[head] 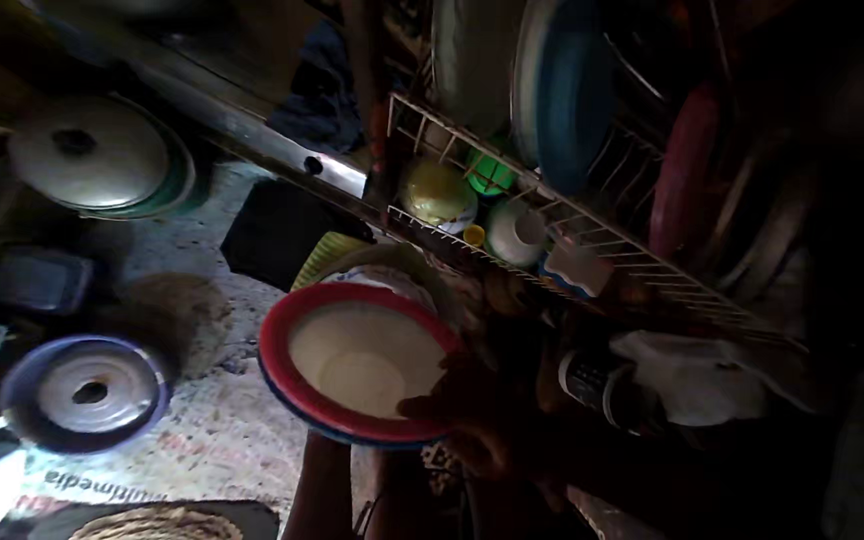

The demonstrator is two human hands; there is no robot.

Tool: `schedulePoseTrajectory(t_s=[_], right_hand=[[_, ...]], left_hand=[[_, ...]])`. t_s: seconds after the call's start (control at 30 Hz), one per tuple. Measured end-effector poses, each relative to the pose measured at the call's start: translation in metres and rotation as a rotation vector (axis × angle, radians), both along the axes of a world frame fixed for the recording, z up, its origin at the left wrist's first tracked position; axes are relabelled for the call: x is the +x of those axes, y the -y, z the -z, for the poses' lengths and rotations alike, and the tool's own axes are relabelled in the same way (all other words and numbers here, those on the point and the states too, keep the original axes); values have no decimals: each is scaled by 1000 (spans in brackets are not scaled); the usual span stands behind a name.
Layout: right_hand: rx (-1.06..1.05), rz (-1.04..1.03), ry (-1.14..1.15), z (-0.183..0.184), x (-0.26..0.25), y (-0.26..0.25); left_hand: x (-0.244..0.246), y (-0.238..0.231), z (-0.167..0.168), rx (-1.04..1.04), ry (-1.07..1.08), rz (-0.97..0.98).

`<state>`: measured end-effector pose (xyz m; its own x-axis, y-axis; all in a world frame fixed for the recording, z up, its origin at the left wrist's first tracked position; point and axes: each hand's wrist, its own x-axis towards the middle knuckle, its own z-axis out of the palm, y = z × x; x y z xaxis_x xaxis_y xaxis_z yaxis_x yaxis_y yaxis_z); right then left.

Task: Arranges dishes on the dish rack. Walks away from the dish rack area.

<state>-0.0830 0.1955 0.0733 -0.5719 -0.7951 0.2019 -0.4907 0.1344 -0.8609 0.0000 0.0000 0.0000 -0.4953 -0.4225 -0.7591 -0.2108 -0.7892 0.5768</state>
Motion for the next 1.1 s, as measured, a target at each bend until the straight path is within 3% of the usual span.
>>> schedulePoseTrajectory(t_s=[0.17, 0.27, 0.33, 0.5, 0.6, 0.7, 0.83, 1.1], right_hand=[[-65, 547, 582, -4, 9, 0], [-200, 941, 1080, 20, 1, -2], [-350, 1108, 1231, 39, -9, -19], [-583, 1284, 1129, 122, -55, -102], [-494, 1328, 1124, 180, -99, -146], [-254, 1355, 1132, 218, -136, -175], [85, 1476, 1124, 232, -162, -189], [51, 1609, 935, 230, -183, -184]], left_hand=[[6, -6, 17, 33, 186, -87], [34, -10, 56, -98, 54, -57], [43, -7, 64, -131, -50, -18], [56, -7, 76, -124, -165, -47], [65, -8, 80, -105, -140, -73], [68, -11, 74, -119, -105, -110], [75, -11, 68, -193, -119, -68], [70, -17, 54, -180, -143, -77]])
